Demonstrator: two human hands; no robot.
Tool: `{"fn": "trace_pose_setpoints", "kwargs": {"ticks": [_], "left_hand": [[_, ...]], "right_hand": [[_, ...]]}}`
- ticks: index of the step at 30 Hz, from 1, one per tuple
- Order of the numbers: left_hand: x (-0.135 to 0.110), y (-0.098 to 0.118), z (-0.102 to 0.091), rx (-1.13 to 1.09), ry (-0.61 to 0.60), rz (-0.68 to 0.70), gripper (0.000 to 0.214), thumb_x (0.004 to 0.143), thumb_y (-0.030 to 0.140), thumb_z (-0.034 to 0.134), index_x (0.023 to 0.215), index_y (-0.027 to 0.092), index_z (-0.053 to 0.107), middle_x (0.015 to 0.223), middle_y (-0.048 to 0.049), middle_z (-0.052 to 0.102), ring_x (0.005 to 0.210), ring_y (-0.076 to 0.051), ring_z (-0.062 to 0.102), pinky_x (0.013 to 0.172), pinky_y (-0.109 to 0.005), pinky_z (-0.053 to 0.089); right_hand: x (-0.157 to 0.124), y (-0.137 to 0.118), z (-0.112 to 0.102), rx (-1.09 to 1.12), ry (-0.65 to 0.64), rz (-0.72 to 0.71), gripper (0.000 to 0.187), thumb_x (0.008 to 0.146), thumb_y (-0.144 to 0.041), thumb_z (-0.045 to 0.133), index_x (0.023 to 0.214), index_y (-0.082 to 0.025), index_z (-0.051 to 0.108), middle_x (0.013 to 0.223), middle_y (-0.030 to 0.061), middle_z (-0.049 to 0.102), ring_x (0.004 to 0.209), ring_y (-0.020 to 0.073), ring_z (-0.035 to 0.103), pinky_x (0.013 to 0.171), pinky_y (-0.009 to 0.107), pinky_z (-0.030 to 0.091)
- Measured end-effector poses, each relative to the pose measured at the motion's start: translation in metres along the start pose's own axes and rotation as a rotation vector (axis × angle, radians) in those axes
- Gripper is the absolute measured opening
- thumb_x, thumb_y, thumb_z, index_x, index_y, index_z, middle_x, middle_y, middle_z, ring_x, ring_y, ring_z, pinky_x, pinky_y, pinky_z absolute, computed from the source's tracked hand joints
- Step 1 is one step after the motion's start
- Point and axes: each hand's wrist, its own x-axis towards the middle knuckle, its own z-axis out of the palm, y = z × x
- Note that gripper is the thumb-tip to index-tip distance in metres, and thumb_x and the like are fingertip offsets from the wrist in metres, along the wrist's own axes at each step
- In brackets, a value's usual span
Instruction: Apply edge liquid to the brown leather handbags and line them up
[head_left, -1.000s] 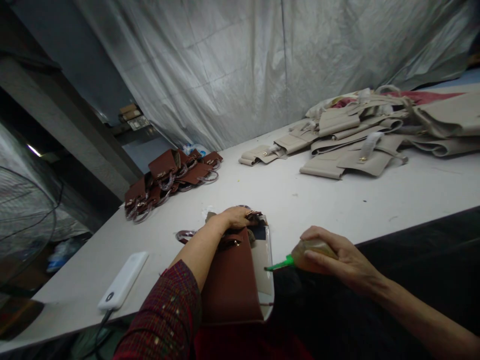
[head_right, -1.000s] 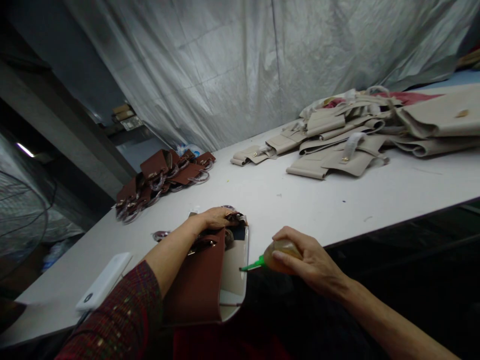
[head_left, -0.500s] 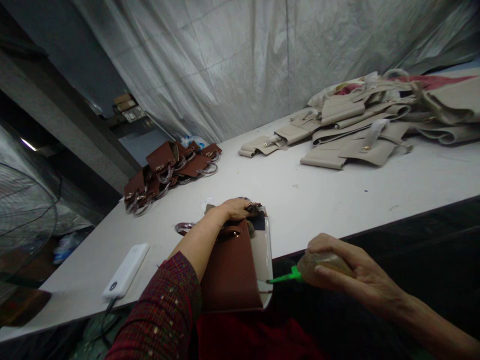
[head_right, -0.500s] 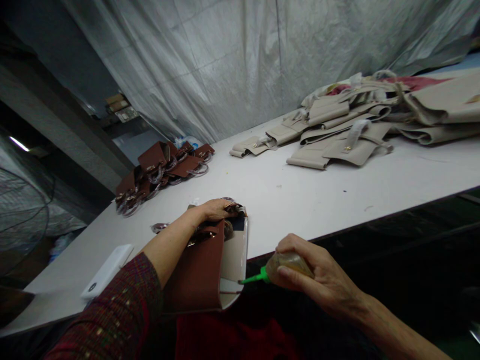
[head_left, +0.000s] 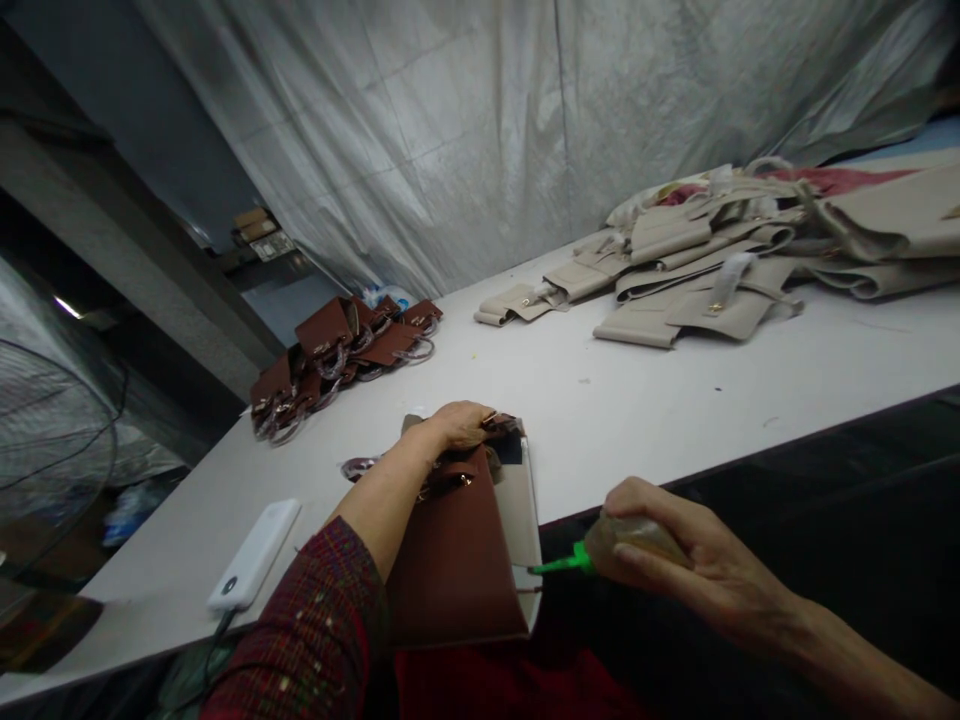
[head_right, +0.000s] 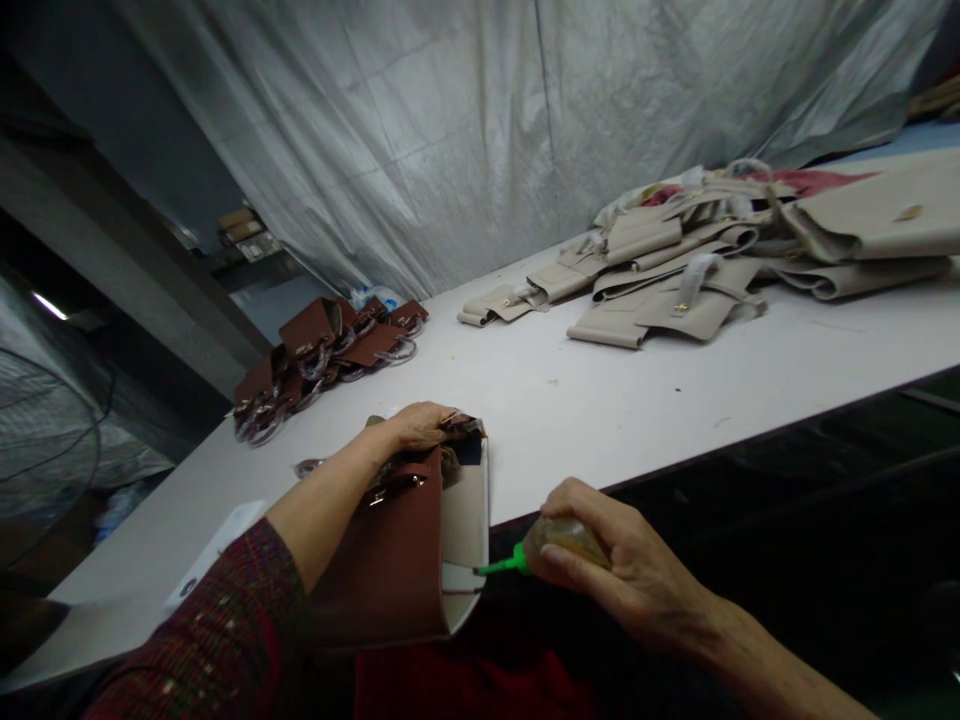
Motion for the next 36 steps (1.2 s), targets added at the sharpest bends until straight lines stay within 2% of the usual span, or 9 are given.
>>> {"fn": "trace_pose_setpoints", "kwargs": {"ticks": [7,12,17,21,24,27,30,33,36], "left_hand": [[-0.063,-0.013,-0.071,0.049,0.188,-0.051,0.035,0.096,0.051,0.046,0.098,0.022,0.066,0.088,-0.0012,0.069,0.080,-0.018,0.060,0.070,-0.025,0.038],[-0.107,0.007,-0.091,0.097,0.228,-0.003,0.033,0.096,0.050,0.047,0.096,0.021,0.064,0.086,-0.0020,0.066,0.079,-0.019,0.059,0.070,-0.026,0.039],[-0.135,0.042,-0.083,0.163,0.224,-0.051,0.023,0.096,0.041,0.049,0.091,0.022,0.059,0.081,-0.0022,0.064,0.071,-0.018,0.058,0.061,-0.027,0.035],[-0.150,0.060,-0.063,0.302,0.417,-0.189,0.021,0.094,0.038,0.052,0.081,0.022,0.052,0.070,-0.0015,0.059,0.063,-0.019,0.056,0.056,-0.029,0.028],[-0.158,0.065,-0.039,0.399,0.500,-0.190,0.016,0.092,0.031,0.056,0.080,0.021,0.051,0.070,-0.0022,0.061,0.066,-0.022,0.060,0.057,-0.031,0.029],[-0.163,0.061,-0.015,0.435,0.551,-0.150,0.012,0.088,0.024,0.059,0.079,0.021,0.052,0.070,-0.0022,0.063,0.065,-0.022,0.062,0.058,-0.032,0.034],[-0.168,0.055,-0.002,0.456,0.597,-0.105,0.011,0.084,0.016,0.060,0.077,0.020,0.052,0.067,-0.0017,0.063,0.062,-0.022,0.063,0.057,-0.032,0.038],[-0.176,0.052,-0.007,0.512,0.615,-0.022,0.014,0.076,0.008,0.058,0.074,0.021,0.052,0.064,-0.0008,0.060,0.058,-0.021,0.061,0.054,-0.032,0.039],[-0.186,0.053,-0.028,0.602,0.621,0.080,0.017,0.072,0.005,0.056,0.073,0.021,0.050,0.062,0.0001,0.058,0.056,-0.020,0.059,0.053,-0.031,0.039]], "right_hand": [[0.027,0.006,-0.005,-0.107,0.176,-0.154,0.020,0.096,-0.038,0.056,0.109,-0.023,0.056,0.099,0.0056,0.061,0.086,0.0201,0.060,0.076,0.034,0.048],[0.040,0.015,-0.003,-0.126,0.218,-0.199,0.020,0.096,-0.037,0.056,0.111,-0.024,0.054,0.102,0.0053,0.059,0.088,0.0196,0.060,0.078,0.034,0.048],[0.042,0.018,0.002,-0.099,0.136,-0.187,0.020,0.096,-0.037,0.055,0.111,-0.024,0.054,0.101,0.0052,0.059,0.087,0.0192,0.060,0.078,0.034,0.048],[0.041,0.015,0.003,-0.066,0.111,-0.124,0.022,0.094,-0.041,0.056,0.107,-0.023,0.056,0.097,0.0046,0.061,0.085,0.0201,0.060,0.076,0.034,0.047],[0.042,0.012,0.001,-0.023,0.052,-0.038,0.025,0.091,-0.045,0.058,0.102,-0.022,0.059,0.091,0.0032,0.062,0.080,0.0200,0.060,0.072,0.034,0.047],[0.043,0.009,-0.002,-0.011,0.080,-0.024,0.028,0.089,-0.046,0.058,0.102,-0.022,0.060,0.094,0.0046,0.064,0.084,0.0218,0.061,0.074,0.035,0.048],[0.042,0.005,-0.006,-0.006,0.057,0.000,0.029,0.088,-0.048,0.059,0.101,-0.021,0.061,0.091,0.0045,0.065,0.081,0.0218,0.062,0.072,0.034,0.049],[0.040,0.001,-0.012,0.024,-0.005,0.050,0.029,0.087,-0.049,0.061,0.099,-0.022,0.062,0.084,0.0029,0.065,0.075,0.0202,0.061,0.067,0.033,0.049],[0.041,-0.002,-0.019,0.049,0.094,0.044,0.031,0.086,-0.050,0.063,0.099,-0.023,0.063,0.091,0.0046,0.066,0.080,0.0219,0.063,0.067,0.033,0.050]]}}
